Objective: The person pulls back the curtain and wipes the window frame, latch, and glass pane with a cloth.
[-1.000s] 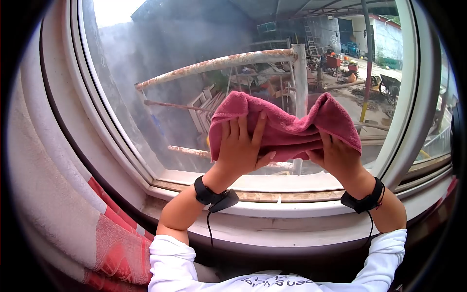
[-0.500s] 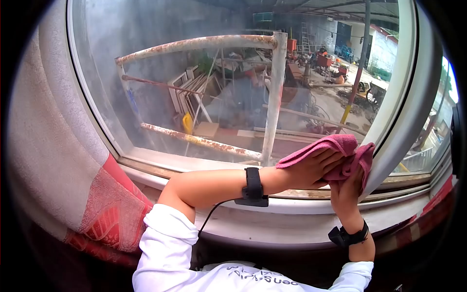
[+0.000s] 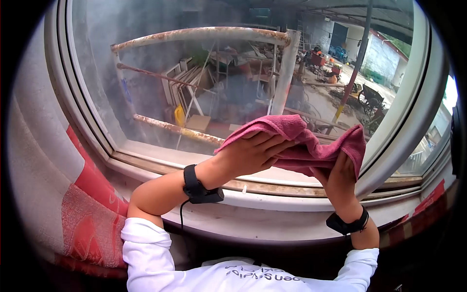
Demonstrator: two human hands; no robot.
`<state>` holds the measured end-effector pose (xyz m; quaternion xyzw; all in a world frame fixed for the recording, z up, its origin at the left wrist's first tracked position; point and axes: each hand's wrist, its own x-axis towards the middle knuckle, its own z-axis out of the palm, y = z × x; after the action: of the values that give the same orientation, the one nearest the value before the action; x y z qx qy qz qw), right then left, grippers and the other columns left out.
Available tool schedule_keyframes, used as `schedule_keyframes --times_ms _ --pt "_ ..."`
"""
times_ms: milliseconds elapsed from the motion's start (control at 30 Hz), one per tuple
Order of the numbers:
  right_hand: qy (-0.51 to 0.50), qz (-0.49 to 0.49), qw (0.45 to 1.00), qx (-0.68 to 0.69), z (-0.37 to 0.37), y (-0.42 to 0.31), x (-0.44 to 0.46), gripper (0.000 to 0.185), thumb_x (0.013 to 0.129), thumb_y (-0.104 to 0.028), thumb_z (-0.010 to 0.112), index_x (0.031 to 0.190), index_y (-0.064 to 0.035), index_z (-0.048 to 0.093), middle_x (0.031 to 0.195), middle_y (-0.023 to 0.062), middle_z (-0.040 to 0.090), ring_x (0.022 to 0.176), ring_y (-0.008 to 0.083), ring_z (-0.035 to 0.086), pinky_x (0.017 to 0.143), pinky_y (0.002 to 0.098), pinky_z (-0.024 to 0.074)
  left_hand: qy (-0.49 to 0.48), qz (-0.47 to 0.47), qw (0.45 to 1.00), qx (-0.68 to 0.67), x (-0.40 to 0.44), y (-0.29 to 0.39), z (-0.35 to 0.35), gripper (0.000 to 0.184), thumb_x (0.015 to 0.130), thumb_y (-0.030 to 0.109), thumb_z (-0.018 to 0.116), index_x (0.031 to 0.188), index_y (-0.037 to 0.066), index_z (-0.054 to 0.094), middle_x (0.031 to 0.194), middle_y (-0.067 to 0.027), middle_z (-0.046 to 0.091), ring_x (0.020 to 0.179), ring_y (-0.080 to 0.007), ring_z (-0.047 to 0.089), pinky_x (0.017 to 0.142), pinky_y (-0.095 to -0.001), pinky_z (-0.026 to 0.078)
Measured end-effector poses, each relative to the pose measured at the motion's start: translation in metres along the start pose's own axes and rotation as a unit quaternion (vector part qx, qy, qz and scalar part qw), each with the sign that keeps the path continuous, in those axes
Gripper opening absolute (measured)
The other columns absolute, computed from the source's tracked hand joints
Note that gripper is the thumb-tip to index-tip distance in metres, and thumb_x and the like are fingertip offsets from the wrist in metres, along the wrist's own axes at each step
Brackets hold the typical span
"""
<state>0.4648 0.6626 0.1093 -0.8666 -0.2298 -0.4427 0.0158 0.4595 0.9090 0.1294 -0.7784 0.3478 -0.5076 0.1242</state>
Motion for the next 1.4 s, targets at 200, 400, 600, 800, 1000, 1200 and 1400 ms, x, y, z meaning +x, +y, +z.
schedule_keyframes --times_ms 200,400,600,800,1000,1200,1400 --pt "0.072 -0.221 0.973 0.011 -0.005 -0.080 0.080 0.083 0.061 -0.047 0.066 0.120 0.0027 0.035 0.120 0.0202 0.037 0.112 0.0330 0.037 0.090 0.0396 0.0346 -0.027 -0.105 0.991 0.078 -0.083 -0.072 -0.039 0.045 0.068 0.038 0.055 0.110 0.022 0.052 0.111 0.0001 0.048 0.101 -0.0190 0.043 0.093 -0.0352 0.026" --pt "0.094 -0.313 0.945 -0.005 0.007 -0.194 0.128 0.064 0.075 -0.042 0.051 0.122 -0.0019 0.036 0.117 0.0123 0.042 0.104 0.0242 0.045 0.086 0.0325 0.0377 -0.097 -0.244 0.950 0.168 -0.195 -0.139 -0.067 0.061 0.071 0.046 0.051 0.116 0.005 0.042 0.110 -0.0240 0.040 0.098 -0.0405 0.041 0.087 -0.0469 0.030" --pt "0.114 -0.373 0.921 0.007 0.049 -0.299 0.140 0.045 0.080 -0.015 0.041 0.123 -0.0055 0.034 0.124 0.0089 0.039 0.112 0.0210 0.040 0.094 0.0285 0.0304 -0.080 -0.334 0.920 0.188 -0.296 -0.189 -0.087 0.067 0.078 0.047 0.036 0.124 -0.001 0.028 0.121 -0.0334 0.027 0.111 -0.0490 0.027 0.095 -0.0509 0.022" --pt "0.167 -0.343 0.918 0.110 0.073 -0.340 0.136 0.041 0.087 -0.016 0.035 0.127 -0.0117 0.030 0.123 0.0033 0.037 0.114 0.0142 0.033 0.095 0.0254 0.0267 -0.104 -0.312 0.920 0.215 -0.326 -0.205 -0.100 0.067 0.082 0.043 0.034 0.127 -0.004 0.020 0.133 -0.0279 0.010 0.121 -0.0428 0.016 0.099 -0.0440 0.017" --pt "0.128 -0.373 0.919 -0.011 0.070 -0.327 0.130 0.051 0.085 -0.012 0.033 0.133 -0.0154 0.016 0.133 -0.0027 0.024 0.121 0.0114 0.023 0.102 0.0252 0.0154 -0.114 -0.326 0.904 0.250 -0.315 -0.191 -0.083 0.063 0.080 0.040 0.036 0.126 -0.001 0.023 0.127 -0.0320 0.018 0.115 -0.0495 0.020 0.096 -0.0524 0.019" --pt "0.049 -0.441 0.891 -0.096 0.060 -0.249 0.093 0.060 0.080 -0.018 0.038 0.134 -0.0122 0.012 0.139 -0.0006 0.011 0.128 0.0185 0.010 0.105 0.0340 0.0068 -0.011 -0.264 0.963 0.056 -0.228 -0.146 -0.066 0.060 0.083 0.035 0.036 0.123 -0.006 0.024 0.127 -0.0350 0.014 0.111 -0.0509 0.025 0.094 -0.0509 0.021" --pt "0.014 -0.391 0.920 -0.007 0.057 -0.148 0.040 0.056 0.082 -0.022 0.040 0.133 -0.0137 0.017 0.136 0.0023 0.020 0.126 0.0179 0.017 0.103 0.0327 0.0158 -0.074 -0.164 0.981 0.069 -0.173 -0.088 -0.035 0.051 0.072 0.029 0.044 0.113 -0.001 0.041 0.124 -0.0359 0.018 0.112 -0.0538 0.021 0.089 -0.0590 0.018"
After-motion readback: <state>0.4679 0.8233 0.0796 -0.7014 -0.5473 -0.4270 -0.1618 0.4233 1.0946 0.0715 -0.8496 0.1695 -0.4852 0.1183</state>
